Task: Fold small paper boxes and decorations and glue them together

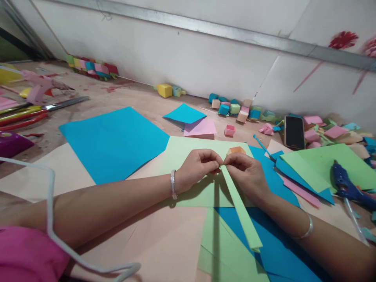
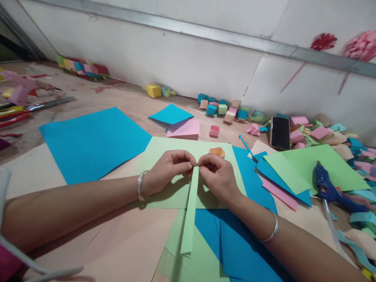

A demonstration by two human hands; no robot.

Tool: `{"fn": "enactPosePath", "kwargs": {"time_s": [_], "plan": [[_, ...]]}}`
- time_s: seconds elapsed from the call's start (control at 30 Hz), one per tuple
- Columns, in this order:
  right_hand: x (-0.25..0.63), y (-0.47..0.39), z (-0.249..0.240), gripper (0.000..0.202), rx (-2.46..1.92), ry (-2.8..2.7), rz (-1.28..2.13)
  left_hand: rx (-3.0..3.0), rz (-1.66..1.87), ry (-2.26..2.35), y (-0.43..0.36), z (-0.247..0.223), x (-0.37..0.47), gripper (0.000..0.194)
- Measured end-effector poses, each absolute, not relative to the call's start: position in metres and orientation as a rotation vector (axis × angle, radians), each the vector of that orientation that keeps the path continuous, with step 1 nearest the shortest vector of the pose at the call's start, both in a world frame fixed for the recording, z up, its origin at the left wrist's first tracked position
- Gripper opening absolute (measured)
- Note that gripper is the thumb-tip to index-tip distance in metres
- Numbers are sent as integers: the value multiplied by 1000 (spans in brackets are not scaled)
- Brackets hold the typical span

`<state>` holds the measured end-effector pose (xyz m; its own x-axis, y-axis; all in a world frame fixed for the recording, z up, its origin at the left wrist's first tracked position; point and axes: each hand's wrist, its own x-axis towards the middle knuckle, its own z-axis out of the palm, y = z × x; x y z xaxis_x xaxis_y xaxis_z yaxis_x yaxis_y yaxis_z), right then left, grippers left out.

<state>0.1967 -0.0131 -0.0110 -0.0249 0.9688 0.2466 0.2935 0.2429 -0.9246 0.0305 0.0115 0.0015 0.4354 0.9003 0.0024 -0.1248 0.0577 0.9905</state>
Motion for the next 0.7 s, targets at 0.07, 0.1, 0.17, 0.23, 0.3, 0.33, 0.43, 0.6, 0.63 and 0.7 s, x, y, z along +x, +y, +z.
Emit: {"fn": "enactPosePath", "kwargs": {"time_s": [0.07,0.1,0.17,0.23,0.3,0.33,0.43,0.6,0.63,0.7], "plan": [[197,-13,-12,9,-1220,-1552,814,1273,915,808,11,3,30,5],[197,-13,-13,10,-1219,-1569,789,1277,915,813,11,3,30,6],[198,-13,-13,10,-1215,-1605,743,1284,923,830,11,2,30,7],[198,-14,-12,10,-1210,-1636,716,1292,936,851,11,0,31,7],[198,-14,-10,10,-1216,-1659,698,1298,945,867,11,-1,32,8],[198,-14,-9,9,-1226,-1670,695,1298,947,873,12,-2,32,9],[197,-15,-6,6,-1259,-1677,709,1289,949,875,12,-3,34,8],[194,-16,-8,3,-1267,-1585,808,1288,949,849,11,-2,33,6],[193,-16,-9,6,-1253,-1550,854,1292,947,838,11,-2,32,5],[192,-16,-10,11,-1221,-1477,941,1301,943,814,11,-2,31,6]]}}
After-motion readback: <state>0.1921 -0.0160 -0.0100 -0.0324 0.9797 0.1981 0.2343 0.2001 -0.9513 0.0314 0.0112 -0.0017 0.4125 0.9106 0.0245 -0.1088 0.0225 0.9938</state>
